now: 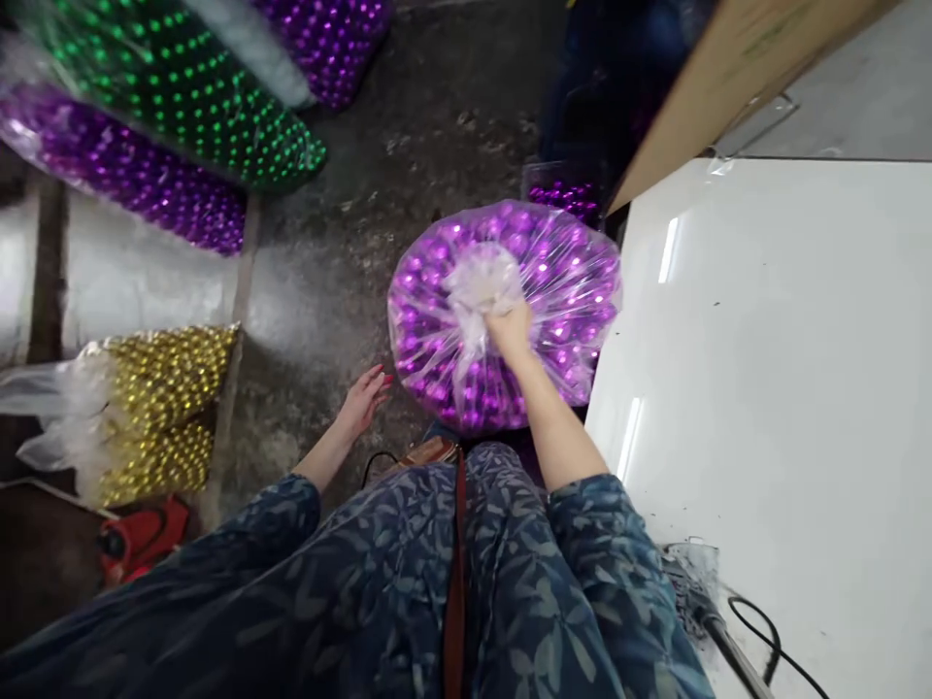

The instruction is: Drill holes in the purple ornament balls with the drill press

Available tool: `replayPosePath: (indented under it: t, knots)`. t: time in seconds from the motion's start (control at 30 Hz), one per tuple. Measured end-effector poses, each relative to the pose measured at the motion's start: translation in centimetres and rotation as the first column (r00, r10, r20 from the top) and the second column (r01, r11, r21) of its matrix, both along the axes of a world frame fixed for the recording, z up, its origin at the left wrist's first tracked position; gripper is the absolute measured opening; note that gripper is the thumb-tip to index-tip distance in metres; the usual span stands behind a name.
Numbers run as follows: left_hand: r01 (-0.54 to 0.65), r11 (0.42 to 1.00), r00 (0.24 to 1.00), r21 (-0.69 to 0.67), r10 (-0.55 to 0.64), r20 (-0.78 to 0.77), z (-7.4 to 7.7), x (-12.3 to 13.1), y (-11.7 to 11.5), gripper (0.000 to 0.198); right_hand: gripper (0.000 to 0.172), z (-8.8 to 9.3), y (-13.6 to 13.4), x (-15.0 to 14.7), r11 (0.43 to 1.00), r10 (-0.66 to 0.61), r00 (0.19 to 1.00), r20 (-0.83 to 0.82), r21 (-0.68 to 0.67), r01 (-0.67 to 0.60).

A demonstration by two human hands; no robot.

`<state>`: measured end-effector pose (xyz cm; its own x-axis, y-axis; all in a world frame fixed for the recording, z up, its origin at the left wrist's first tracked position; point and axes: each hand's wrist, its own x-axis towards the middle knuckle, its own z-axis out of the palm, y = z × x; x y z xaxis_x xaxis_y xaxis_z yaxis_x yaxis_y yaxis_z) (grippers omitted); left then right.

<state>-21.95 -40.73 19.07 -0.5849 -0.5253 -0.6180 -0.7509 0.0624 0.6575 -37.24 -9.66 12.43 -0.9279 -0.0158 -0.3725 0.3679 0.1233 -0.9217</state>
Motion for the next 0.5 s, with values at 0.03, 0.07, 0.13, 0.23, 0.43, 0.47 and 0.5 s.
replayPosePath:
  t: [0.03, 0.07, 0.13, 0.23, 0.43, 0.47, 0.5]
  knots:
    - [-0.034, 0.999, 0.999, 0.005, 0.034, 0.026, 1.3, 2.8, -1.4, 0.055, 0.064, 0.0, -0.3, -0.1, 0.999, -0.037, 0.999, 0.004, 0.000, 0.037]
    - [-0.063, 0.998, 0.996, 0.013, 0.063, 0.059, 2.8, 5.7, -2.8, 0.052, 0.063, 0.1, -0.6, -0.1, 0.997, -0.076, 0.997, 0.007, 0.000, 0.076]
    - [-0.122, 0.992, 0.986, 0.028, 0.118, 0.119, 5.5, 11.4, -5.3, 0.047, 0.062, 0.3, -1.1, -0.1, 0.987, -0.158, 0.987, 0.009, -0.006, 0.158]
    - [-0.213, 0.977, 0.966, 0.024, 0.207, 0.153, 7.6, 16.4, -8.0, 0.042, 0.062, 0.6, -1.4, 0.0, 0.964, -0.266, 0.964, 0.004, -0.027, 0.266]
    - [-0.195, 0.968, 0.971, 0.161, 0.167, 0.171, 0.8, 8.3, -7.4, 0.039, 0.063, 0.6, -1.9, -0.1, 0.929, -0.358, 0.932, -0.051, -0.120, 0.350]
    - [-0.188, 0.960, 0.971, 0.207, 0.150, 0.186, -1.2, 5.5, -6.8, 0.042, 0.063, 0.4, -1.9, 0.0, 0.927, -0.360, 0.931, -0.063, -0.137, 0.349]
    - [-0.186, 0.950, 0.970, 0.249, 0.137, 0.203, -3.1, 2.6, -6.2, 0.048, 0.063, 0.2, -1.9, 0.0, 0.926, -0.360, 0.930, -0.076, -0.151, 0.346]
